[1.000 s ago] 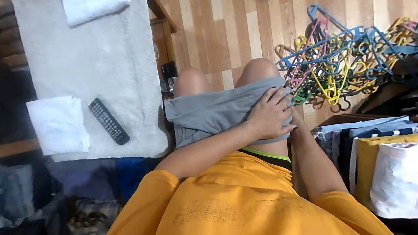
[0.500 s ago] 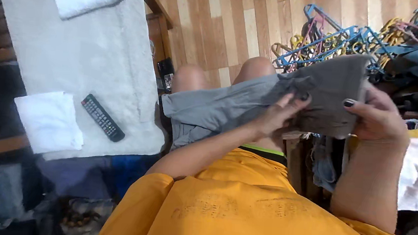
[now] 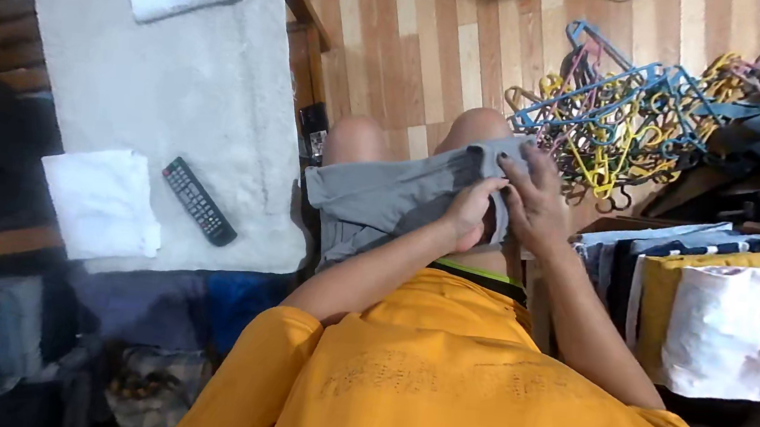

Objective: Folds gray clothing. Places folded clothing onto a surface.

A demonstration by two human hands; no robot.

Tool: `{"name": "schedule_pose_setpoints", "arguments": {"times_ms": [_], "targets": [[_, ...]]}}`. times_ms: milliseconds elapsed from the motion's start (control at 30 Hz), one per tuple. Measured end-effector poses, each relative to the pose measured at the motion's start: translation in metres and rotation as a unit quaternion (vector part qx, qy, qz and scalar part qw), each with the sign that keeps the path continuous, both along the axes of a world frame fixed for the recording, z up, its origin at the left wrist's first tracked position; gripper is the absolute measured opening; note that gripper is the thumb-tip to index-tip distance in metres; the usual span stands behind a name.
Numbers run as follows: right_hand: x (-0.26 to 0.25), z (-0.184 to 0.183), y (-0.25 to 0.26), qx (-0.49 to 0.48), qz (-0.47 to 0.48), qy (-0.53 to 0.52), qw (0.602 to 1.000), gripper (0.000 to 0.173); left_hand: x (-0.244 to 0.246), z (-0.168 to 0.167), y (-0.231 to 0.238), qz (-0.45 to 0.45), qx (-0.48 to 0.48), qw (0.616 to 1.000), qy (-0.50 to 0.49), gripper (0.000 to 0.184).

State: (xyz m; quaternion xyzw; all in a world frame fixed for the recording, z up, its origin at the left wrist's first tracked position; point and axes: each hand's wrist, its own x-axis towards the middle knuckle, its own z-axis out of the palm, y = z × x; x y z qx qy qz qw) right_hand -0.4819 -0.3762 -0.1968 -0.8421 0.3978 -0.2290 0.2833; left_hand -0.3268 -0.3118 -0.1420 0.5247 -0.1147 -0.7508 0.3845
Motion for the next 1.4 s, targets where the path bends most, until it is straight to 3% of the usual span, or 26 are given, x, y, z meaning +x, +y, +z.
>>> {"name": "schedule_pose_setpoints", "arguments": {"times_ms": [67,100,133,167,233,267,333,400,500,600,800,900,1000,1067,1133,1167,1233,1267,1333,1400], "targets": [[0.003,-0.012,0.002,0.012,-0.009,-0.011,1.000,0.055,0.008,0.010,0.001,-0.020,-0.086,0.993,-0.077,0.047],[0.000,-0.010,0.001,0.041,-0.019,-0.024,0.999,0.055,0.016,0.011,0.007,-0.050,-0.152,0.973,-0.163,0.050],[-0.004,-0.008,0.000,0.101,-0.040,-0.049,0.993,0.058,0.027,0.010,0.018,-0.096,-0.234,0.924,-0.288,0.051],[-0.011,-0.006,-0.001,0.188,-0.075,-0.078,0.976,0.064,0.041,0.006,0.029,-0.150,-0.303,0.839,-0.425,0.053],[-0.024,-0.008,-0.010,0.395,-0.162,-0.160,0.890,0.064,0.071,-0.005,0.049,-0.244,-0.355,0.650,-0.626,0.066],[-0.029,-0.007,-0.016,0.476,-0.185,-0.185,0.839,0.055,0.083,-0.011,0.058,-0.287,-0.343,0.599,-0.665,0.076],[-0.034,-0.002,-0.025,0.549,-0.194,-0.199,0.788,0.028,0.094,-0.025,0.071,-0.352,-0.292,0.557,-0.693,0.096],[-0.033,0.013,-0.029,0.539,-0.188,-0.188,0.799,0.017,0.093,-0.033,0.072,-0.389,-0.261,0.545,-0.696,0.106],[-0.054,0.034,-0.042,0.468,-0.171,-0.166,0.851,0.031,0.078,-0.030,0.056,-0.388,-0.254,0.566,-0.682,0.107],[-0.098,0.050,-0.062,0.396,-0.205,-0.132,0.885,0.036,0.059,-0.036,0.040,-0.340,-0.314,0.589,-0.662,0.100],[-0.153,0.083,-0.075,0.321,-0.282,-0.102,0.898,0.029,0.027,-0.056,0.022,-0.335,-0.356,0.615,-0.619,0.090],[-0.164,0.087,-0.078,0.291,-0.285,-0.087,0.909,0.029,0.021,-0.046,0.015,-0.343,-0.359,0.627,-0.601,0.083],[-0.153,0.098,-0.070,0.253,-0.260,-0.077,0.929,0.036,0.021,-0.031,0.014,-0.233,-0.423,0.700,-0.527,0.050],[-0.117,0.125,-0.050,0.239,-0.187,-0.097,0.948,0.040,0.017,-0.017,0.014,-0.084,-0.453,0.798,-0.388,0.028],[-0.078,0.147,-0.026,0.276,-0.062,-0.164,0.945,0.046,0.017,0.008,0.012,-0.014,-0.321,0.935,-0.150,0.040],[-0.065,0.152,-0.019,0.300,0.005,-0.197,0.933,0.054,0.020,0.016,0.009,-0.003,-0.208,0.977,-0.044,0.050],[-0.045,0.153,-0.014,0.311,0.071,-0.250,0.914,0.062,0.028,0.021,0.008,0.000,-0.039,0.999,-0.002,0.058],[-0.040,0.149,-0.015,0.279,0.070,-0.260,0.922,0.059,0.029,0.017,0.008,0.009,-0.007,1.000,-0.024,0.052],[-0.032,0.130,-0.016,0.152,0.020,-0.231,0.961,0.045,0.028,0.004,0.010,0.028,-0.002,0.999,-0.047,0.041],[-0.027,0.109,-0.014,0.004,-0.020,-0.123,0.992,0.039,0.030,0.001,0.013,0.038,-0.016,0.999,-0.012,0.041]]}}
